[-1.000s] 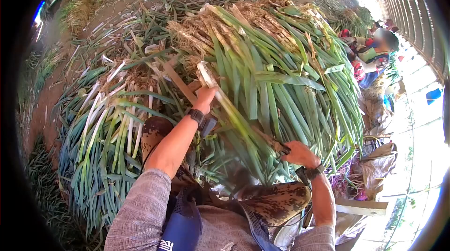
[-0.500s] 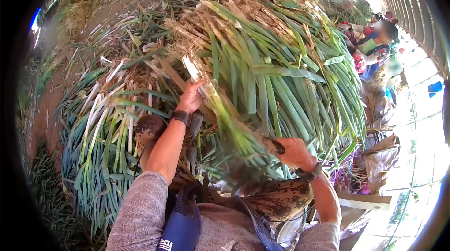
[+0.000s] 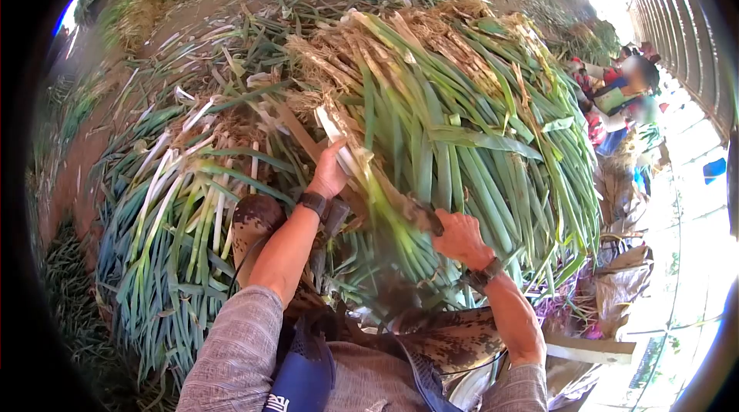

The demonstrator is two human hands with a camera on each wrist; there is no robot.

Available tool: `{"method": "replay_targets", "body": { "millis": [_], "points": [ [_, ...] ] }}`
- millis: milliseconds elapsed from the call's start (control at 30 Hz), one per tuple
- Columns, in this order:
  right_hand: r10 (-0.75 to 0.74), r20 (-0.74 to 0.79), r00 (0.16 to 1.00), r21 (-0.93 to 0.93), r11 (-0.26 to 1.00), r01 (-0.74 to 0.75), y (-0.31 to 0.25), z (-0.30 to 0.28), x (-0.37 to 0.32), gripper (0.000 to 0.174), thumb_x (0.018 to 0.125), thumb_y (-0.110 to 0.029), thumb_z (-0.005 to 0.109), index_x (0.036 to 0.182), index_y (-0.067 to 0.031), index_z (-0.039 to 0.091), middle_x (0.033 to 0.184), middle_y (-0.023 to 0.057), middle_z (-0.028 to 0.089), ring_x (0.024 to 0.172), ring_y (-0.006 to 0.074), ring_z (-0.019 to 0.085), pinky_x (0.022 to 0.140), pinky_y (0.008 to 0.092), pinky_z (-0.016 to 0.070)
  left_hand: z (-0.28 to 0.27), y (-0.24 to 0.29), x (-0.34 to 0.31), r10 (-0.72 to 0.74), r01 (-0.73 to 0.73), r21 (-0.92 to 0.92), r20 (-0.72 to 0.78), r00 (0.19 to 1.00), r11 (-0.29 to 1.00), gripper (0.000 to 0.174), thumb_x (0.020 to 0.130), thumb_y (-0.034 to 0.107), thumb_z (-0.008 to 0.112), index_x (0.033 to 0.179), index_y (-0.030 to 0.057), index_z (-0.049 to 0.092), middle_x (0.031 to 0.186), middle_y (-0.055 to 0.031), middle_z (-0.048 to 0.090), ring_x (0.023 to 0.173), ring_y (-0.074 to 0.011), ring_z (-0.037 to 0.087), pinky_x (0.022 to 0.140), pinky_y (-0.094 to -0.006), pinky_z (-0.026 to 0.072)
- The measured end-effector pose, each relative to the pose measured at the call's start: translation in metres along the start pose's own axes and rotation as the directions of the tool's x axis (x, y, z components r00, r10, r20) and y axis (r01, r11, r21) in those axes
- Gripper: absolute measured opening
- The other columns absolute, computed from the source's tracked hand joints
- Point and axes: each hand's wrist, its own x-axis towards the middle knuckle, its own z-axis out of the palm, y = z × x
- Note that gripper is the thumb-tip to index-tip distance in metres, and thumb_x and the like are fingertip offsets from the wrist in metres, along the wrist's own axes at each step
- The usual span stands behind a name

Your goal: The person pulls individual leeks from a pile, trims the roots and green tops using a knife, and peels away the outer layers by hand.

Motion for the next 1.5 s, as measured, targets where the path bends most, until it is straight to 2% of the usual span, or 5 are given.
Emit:
{"method": "replay_targets", "body": {
  "millis": [800, 1100, 1267, 1400, 1500],
  "points": [
    [-0.05, -0.055, 0.997, -0.093, 0.995, 0.045, -0.083, -0.04, 0.092, 0.038, 0.079, -0.029, 0.066, 0.108, -0.0055, 0.062, 0.086, 0.0236, 0.066, 0.087, 0.0452, 0.061, 0.078, 0.0538, 0.0471, 0.015, -0.006, -0.01, 0.021, -0.024, -0.212, -0.017, 1.0, 0.977, 0.061, 0.091, 0.068, 0.05, 0.116, 0.0127, 0.055, 0.105, -0.007, 0.057, 0.1, -0.027, 0.059, 0.089, -0.046, 0.0496],
    [-0.073, 0.087, 0.994, -0.103, 0.991, 0.082, -0.097, -0.075, 0.06, 0.03, 0.078, -0.03, 0.065, 0.097, -0.0067, 0.064, 0.081, 0.0197, 0.066, 0.083, 0.0429, 0.061, 0.074, 0.0512, 0.0467, 0.019, 0.005, -0.02, -0.055, 0.065, -0.127, 0.083, 0.995, 0.99, 0.074, 0.081, 0.088, 0.035, 0.092, 0.0175, 0.055, 0.072, -0.0017, 0.051, 0.06, -0.0181, 0.049, 0.052, -0.0404, 0.0424],
    [0.019, 0.217, 0.976, -0.149, 0.989, 0.014, -0.075, -0.075, 0.022, 0.028, 0.078, -0.031, 0.066, 0.096, -0.0092, 0.065, 0.082, 0.0183, 0.066, 0.083, 0.0423, 0.062, 0.075, 0.0495, 0.0479, 0.012, 0.006, -0.007, 0.088, -0.084, 0.099, -0.044, 0.995, 0.992, 0.038, 0.088, 0.041, 0.071, 0.107, 0.0105, 0.06, 0.09, -0.0023, 0.058, 0.071, -0.017, 0.058, 0.059, -0.0334, 0.0516],
    [0.067, 0.252, 0.965, -0.099, 0.994, -0.043, -0.06, -0.07, -0.008, 0.033, 0.079, -0.033, 0.063, 0.1, -0.0083, 0.066, 0.086, 0.0209, 0.067, 0.085, 0.043, 0.063, 0.076, 0.049, 0.0485, -0.002, -0.006, -0.001, 0.065, -0.017, 0.698, -0.041, 0.997, 0.716, 0.033, 0.093, 0.032, 0.062, 0.11, 0.0035, 0.06, 0.097, -0.0065, 0.059, 0.091, -0.0225, 0.058, 0.082, -0.0422, 0.046],
    [0.102, 0.188, 0.977, -0.098, 0.992, -0.084, -0.043, -0.065, -0.018, 0.032, 0.078, -0.031, 0.064, 0.1, -0.008, 0.067, 0.084, 0.0204, 0.067, 0.083, 0.0431, 0.062, 0.075, 0.0495, 0.0482, 0.005, -0.005, -0.014, -0.067, 0.077, 0.654, -0.04, 0.997, 0.752, 0.035, 0.094, 0.034, 0.061, 0.111, 0.003, 0.06, 0.1, -0.0069, 0.061, 0.1, -0.0229, 0.056, 0.09, -0.0459, 0.0399]
  ]
}}
